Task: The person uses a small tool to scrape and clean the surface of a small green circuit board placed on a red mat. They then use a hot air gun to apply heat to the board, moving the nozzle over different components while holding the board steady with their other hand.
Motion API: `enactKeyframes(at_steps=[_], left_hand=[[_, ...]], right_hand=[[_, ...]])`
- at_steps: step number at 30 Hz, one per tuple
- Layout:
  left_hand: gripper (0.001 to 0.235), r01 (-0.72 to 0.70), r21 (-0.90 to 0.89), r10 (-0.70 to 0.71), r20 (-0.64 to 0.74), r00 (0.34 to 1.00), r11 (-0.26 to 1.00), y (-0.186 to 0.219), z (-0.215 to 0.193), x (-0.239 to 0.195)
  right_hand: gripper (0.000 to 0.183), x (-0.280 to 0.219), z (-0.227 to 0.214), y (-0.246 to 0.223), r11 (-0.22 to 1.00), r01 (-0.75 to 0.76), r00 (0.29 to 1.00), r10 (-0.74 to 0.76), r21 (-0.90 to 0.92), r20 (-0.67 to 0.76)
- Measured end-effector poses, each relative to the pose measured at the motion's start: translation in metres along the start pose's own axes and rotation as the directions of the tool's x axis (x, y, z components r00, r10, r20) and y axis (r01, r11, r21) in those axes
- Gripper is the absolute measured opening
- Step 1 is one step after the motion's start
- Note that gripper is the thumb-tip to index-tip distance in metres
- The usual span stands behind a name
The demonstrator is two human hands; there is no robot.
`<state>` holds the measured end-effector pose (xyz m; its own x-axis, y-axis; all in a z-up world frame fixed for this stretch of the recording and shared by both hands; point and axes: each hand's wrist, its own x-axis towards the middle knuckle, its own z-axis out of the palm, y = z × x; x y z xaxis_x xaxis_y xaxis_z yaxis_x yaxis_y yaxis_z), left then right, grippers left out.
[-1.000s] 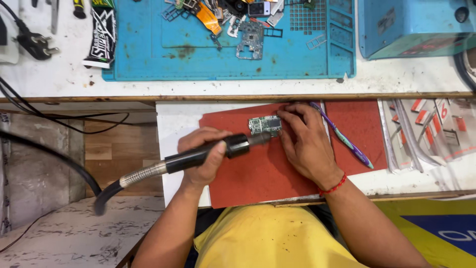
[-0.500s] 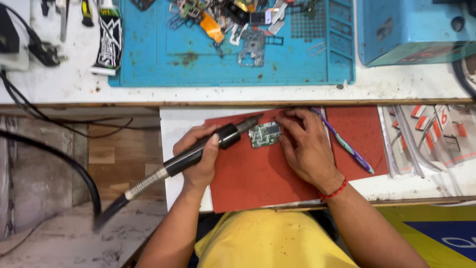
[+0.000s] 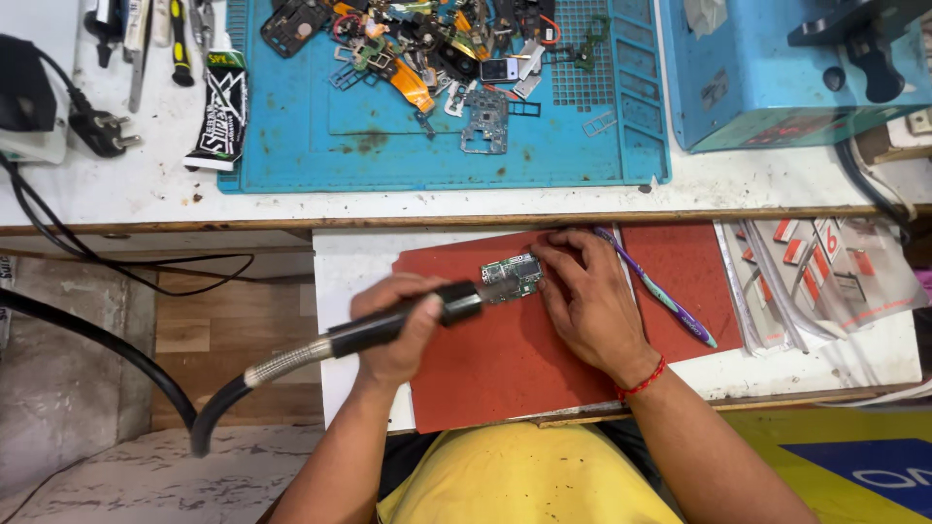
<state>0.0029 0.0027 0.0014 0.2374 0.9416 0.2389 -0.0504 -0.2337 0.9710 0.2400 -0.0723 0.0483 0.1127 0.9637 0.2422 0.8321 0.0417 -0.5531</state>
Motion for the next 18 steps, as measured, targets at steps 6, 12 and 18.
enactKeyframes(at_steps=[6, 12, 18], left_hand=[[0.024, -0.005, -0.052, 0.005, 0.001, 1.0, 0.999, 0.0015, 0.0011, -0.0023], [0.023, -0.031, -0.028, 0.032, 0.001, 1.0, 0.999, 0.0028, 0.0023, 0.0], [0.022, -0.024, -0.071, 0.024, 0.004, 1.0, 0.997, 0.0037, 0.0026, 0.0006]], right_hand=[[0.036, -0.0007, 0.0017, 0.0, 1.0, 0.016, 1.0, -0.016, 0.0, -0.014], [0.036, -0.0005, 0.0014, 0.0002, 0.999, 0.034, 0.999, -0.034, -0.007, -0.026], [0.036, -0.0009, 0.0015, 0.0008, 1.0, 0.027, 1.0, -0.027, -0.006, -0.009]])
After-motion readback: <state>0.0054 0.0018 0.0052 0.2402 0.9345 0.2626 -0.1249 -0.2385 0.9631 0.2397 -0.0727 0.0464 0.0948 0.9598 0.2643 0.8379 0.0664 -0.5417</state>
